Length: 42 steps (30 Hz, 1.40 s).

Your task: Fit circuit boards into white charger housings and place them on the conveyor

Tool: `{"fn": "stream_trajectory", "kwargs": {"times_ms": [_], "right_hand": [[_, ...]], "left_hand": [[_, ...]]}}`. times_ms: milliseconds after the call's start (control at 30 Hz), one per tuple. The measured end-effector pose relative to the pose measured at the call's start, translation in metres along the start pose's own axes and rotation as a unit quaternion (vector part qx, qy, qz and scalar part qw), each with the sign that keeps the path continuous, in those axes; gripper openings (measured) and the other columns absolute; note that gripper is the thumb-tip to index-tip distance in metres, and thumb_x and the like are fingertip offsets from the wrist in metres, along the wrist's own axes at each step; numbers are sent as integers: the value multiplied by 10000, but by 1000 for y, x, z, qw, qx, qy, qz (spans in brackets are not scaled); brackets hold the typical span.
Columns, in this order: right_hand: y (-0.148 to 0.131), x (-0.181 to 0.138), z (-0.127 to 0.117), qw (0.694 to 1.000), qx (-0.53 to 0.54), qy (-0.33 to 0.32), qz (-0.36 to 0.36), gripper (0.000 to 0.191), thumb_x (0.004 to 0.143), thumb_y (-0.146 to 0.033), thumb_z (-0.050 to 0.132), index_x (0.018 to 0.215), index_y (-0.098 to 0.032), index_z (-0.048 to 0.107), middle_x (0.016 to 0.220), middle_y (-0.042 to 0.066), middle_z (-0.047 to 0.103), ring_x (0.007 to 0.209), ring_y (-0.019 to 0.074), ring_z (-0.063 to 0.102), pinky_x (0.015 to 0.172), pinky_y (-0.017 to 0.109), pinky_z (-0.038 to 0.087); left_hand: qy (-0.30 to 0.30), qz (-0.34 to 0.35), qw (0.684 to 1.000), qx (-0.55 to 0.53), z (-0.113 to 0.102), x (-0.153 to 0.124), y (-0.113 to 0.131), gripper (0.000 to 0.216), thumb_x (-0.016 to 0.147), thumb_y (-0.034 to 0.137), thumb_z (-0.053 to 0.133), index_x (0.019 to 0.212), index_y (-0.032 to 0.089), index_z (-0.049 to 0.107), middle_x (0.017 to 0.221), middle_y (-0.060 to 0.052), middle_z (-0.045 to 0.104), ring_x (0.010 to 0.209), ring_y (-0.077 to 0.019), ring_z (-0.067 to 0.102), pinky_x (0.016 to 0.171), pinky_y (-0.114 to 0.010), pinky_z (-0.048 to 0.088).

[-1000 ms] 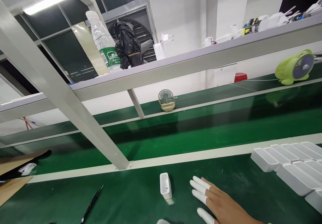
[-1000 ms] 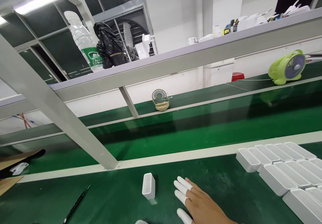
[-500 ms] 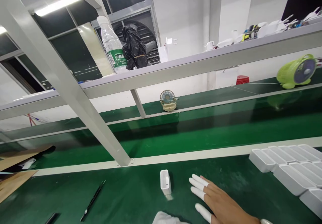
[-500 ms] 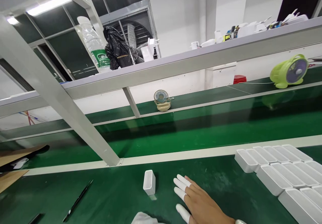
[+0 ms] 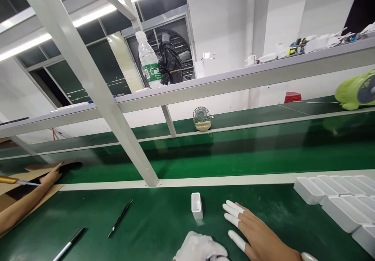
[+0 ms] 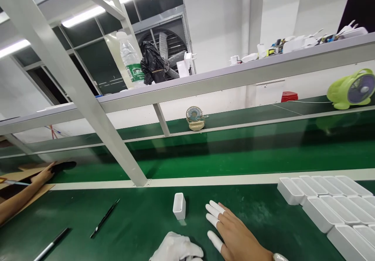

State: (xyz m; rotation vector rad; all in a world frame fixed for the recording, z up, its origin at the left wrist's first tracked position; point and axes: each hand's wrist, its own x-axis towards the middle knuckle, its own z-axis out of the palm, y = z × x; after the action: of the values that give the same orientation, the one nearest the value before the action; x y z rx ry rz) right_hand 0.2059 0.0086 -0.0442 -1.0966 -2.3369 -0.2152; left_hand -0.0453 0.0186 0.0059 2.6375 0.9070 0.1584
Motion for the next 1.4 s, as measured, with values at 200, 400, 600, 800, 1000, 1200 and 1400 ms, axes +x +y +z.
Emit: {"fn": "stream_trajectory", "kwargs": {"times_ms": [200,400,600,800,1000,1200,1400], "right_hand": [[-2,0,-1,999,-22,-28,-2,438,922,-212,531,1356,-159,559,1415,133,548,1290,304,542,1024,456,540],[-1,1,1,992,-21,-120,-8,651,675,-72,508,1309,-172,614,1356,123,603,1247,332,578,975,491,569],[0,-13,19,996,-67,-40,-48,552,720,-33,461,1229,-129,653,1291,156,646,1154,330,644,940,515,584],[0,-19,12,999,-14,-32,-35,462,849,-205,539,1306,-150,576,1350,148,606,1269,324,560,1001,471,553],[3,-12,3,992,44,-113,-24,280,852,-556,646,830,-280,688,1140,70,732,1148,371,638,736,414,655],[10,-12,4,988,123,-97,-3,388,903,-549,597,1218,-330,655,1333,26,634,1271,308,560,946,404,590],[11,-18,13,985,154,-71,6,446,928,-522,573,1325,-319,582,1356,36,617,1288,291,547,1037,400,531]], "left_hand": [[-80,-7,996,43,19,19,0,403,804,650,615,1015,336,755,691,22,698,640,-154,661,579,-232,430],[-162,-36,986,-20,8,39,30,436,728,631,693,1078,372,719,718,52,701,696,-185,680,619,-242,459],[-143,-91,932,-321,3,50,25,510,689,590,761,1016,199,747,801,-3,684,737,-159,647,706,-241,535],[-256,6,810,-528,-11,53,9,734,756,611,688,1250,73,627,990,-118,681,924,-254,697,778,-358,592],[-217,-8,838,-500,-13,48,11,400,863,450,603,1156,189,678,1097,-99,676,1001,-282,697,685,-377,595],[-170,-48,865,-470,-18,40,13,356,868,434,605,1160,242,675,1088,-67,678,1001,-243,699,701,-323,596],[-171,-53,875,-449,-15,44,8,343,922,461,518,1079,225,712,1030,-53,696,1028,-236,692,725,-314,582]]}}
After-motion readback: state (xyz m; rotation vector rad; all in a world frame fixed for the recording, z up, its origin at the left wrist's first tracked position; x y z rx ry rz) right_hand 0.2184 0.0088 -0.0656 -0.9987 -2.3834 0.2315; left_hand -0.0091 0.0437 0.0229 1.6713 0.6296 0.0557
